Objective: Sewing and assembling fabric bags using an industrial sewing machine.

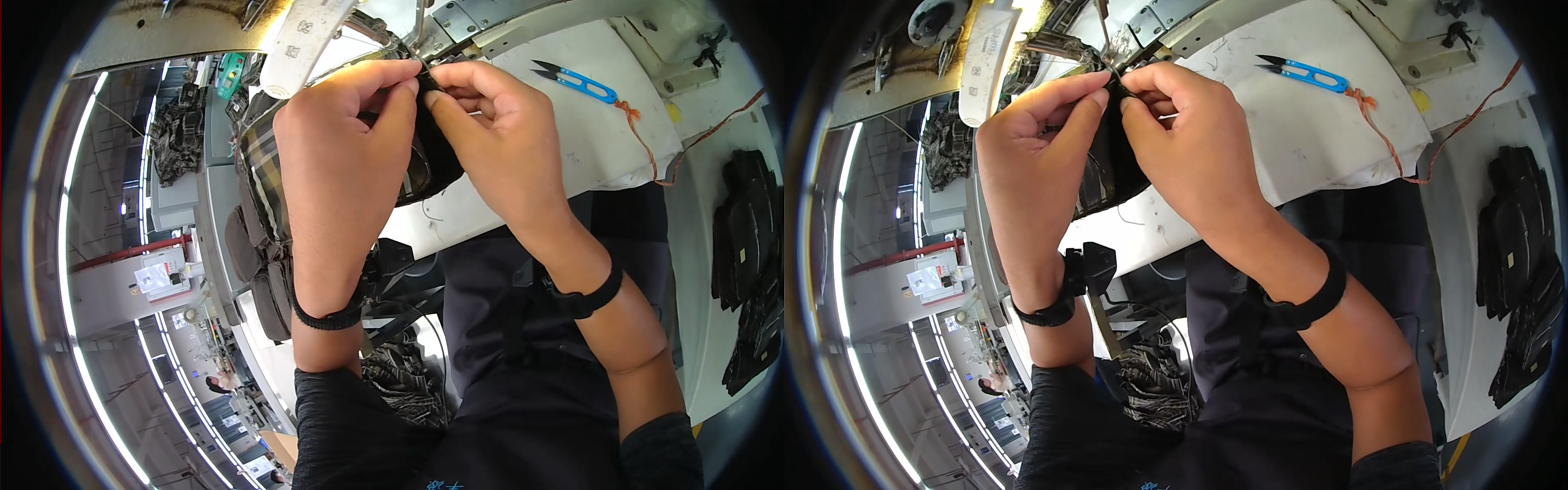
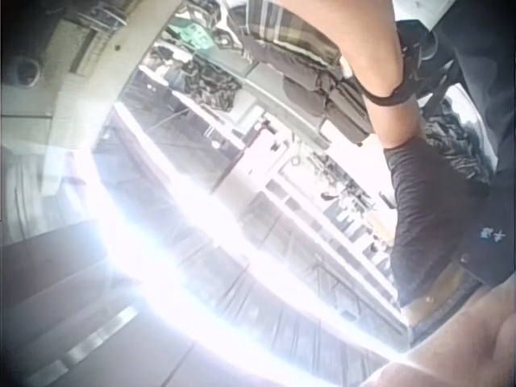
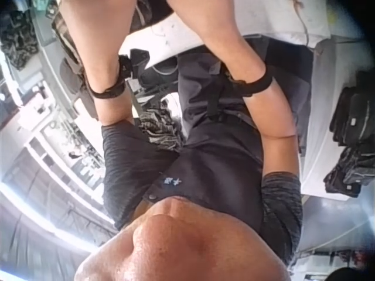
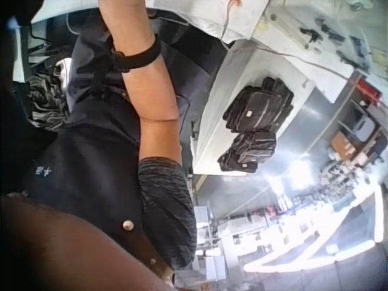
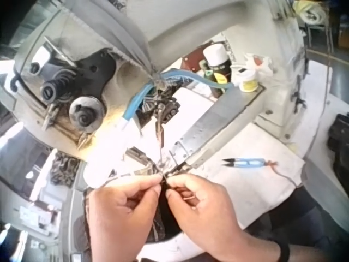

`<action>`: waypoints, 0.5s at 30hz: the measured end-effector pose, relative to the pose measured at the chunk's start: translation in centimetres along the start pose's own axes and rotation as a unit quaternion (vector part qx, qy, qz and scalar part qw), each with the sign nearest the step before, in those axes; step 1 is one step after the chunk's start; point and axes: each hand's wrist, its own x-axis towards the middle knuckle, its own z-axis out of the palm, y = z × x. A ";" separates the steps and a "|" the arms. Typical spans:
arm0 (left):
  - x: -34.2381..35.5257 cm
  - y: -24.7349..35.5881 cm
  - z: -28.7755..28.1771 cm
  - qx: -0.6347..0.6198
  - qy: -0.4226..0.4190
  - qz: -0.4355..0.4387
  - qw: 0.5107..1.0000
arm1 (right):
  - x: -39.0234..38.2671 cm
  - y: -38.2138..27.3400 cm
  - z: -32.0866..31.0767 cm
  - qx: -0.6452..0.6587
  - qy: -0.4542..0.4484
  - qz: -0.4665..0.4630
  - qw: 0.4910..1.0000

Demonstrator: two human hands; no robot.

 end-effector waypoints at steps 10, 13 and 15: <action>-3.3 -0.5 1.4 0.162 0.021 0.102 0.981 | 0.1 0.2 -0.3 0.014 -0.041 0.021 0.999; -2.6 -2.2 0.8 0.139 0.042 0.142 0.979 | -0.4 -0.1 -0.3 -0.029 -0.049 0.040 0.998; -1.8 -1.8 -0.3 -0.012 -0.036 0.020 0.999 | -1.3 0.2 -0.4 -0.094 -0.026 0.012 0.995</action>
